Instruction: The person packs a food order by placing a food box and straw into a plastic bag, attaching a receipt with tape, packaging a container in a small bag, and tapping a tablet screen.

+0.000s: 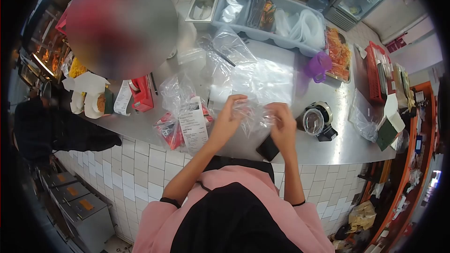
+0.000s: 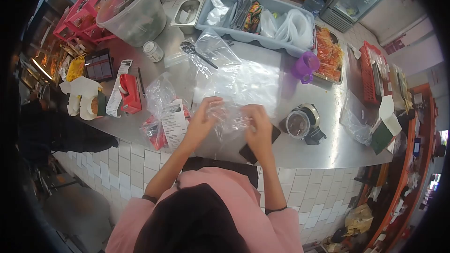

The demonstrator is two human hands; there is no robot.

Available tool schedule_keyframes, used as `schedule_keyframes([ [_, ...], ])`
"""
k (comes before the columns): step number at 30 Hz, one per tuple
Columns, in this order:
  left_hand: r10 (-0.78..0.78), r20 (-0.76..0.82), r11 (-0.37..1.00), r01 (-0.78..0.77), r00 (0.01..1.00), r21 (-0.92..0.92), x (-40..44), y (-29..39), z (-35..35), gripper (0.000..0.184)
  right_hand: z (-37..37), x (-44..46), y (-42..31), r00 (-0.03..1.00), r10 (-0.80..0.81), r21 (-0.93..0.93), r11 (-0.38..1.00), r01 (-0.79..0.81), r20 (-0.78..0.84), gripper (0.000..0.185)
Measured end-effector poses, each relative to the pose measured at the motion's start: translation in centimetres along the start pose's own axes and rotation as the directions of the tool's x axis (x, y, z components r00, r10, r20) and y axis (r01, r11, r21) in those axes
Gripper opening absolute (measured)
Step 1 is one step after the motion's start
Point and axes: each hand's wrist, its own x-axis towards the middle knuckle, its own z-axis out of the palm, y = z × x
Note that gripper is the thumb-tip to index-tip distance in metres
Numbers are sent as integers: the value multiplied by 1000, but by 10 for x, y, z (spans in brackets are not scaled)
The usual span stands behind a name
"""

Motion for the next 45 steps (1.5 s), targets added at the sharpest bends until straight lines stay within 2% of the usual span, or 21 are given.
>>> schedule_keyframes([
  [3,-30,-21,990,33,999,134,2,1,11,29,15,-4,-13,994,41,64,997,-48,105,14],
  [6,199,-111,972,-181,974,153,5,-2,3,28,15,-7,0,993,61,230,970,-83,100,12],
  [11,128,-70,904,-87,989,420,-11,4,-21,31,-10,-7,7,976,-11,276,958,72,-215,13],
  [13,212,-67,854,-151,975,499,-11,-1,-19,30,-2,-9,4,983,-26,249,966,71,-181,23],
  [15,301,-55,791,-217,952,572,-9,-2,-14,29,9,-7,-6,990,-118,-66,991,113,-72,29],
  [16,274,-57,828,-205,960,522,-10,-1,-10,26,17,-12,-3,990,-117,-66,992,112,-74,29],
  [18,249,-60,861,-193,967,470,-13,1,-8,24,32,-26,12,970,236,164,961,-223,-65,32],
  [21,264,-30,762,-190,964,620,-15,2,-8,22,21,-27,23,963,127,13,992,-127,-238,18],
  [23,236,-380,912,-69,894,405,-8,-2,-10,23,15,-18,12,900,31,79,997,3,-434,8],
  [24,230,-372,912,-66,899,404,-10,-3,-9,23,12,-20,14,891,48,54,998,-26,-451,8],
  [25,362,-285,788,-128,887,603,-11,-4,-7,25,8,-18,15,879,60,27,998,-54,-473,9],
  [26,474,-168,619,-191,864,762,-9,-4,-4,27,0,-12,11,889,227,-97,953,-287,-398,13],
  [27,469,-155,626,-204,870,753,-10,-2,-2,27,4,-10,17,881,230,-106,949,-297,-414,13],
  [29,394,506,380,-637,767,670,-15,3,3,36,10,-17,33,976,183,-275,938,-210,-120,22],
  [30,394,515,388,-645,762,658,-16,2,1,36,2,-18,31,973,190,-283,933,-220,-132,22],
  [32,-24,395,671,-278,918,687,-16,-2,-5,34,-20,-16,20,910,150,-144,984,-102,386,55],
  [33,-24,401,675,-281,916,682,-13,-12,-13,34,-35,-15,21,911,155,-150,983,-105,381,55],
  [35,-71,165,791,-45,984,610,-9,-41,-28,38,-74,-15,29,994,28,-559,828,34,102,72],
  [37,-155,152,867,60,976,495,-12,-47,-30,37,-100,-9,37,981,189,-784,602,-152,-45,79],
  [43,-390,215,921,378,895,96,-13,-55,-26,45,-101,-3,66,926,368,-729,612,-308,-83,76],
  [45,-411,218,907,421,885,-2,-10,-57,-23,47,-89,-1,33,961,258,-719,649,-248,-99,74],
])
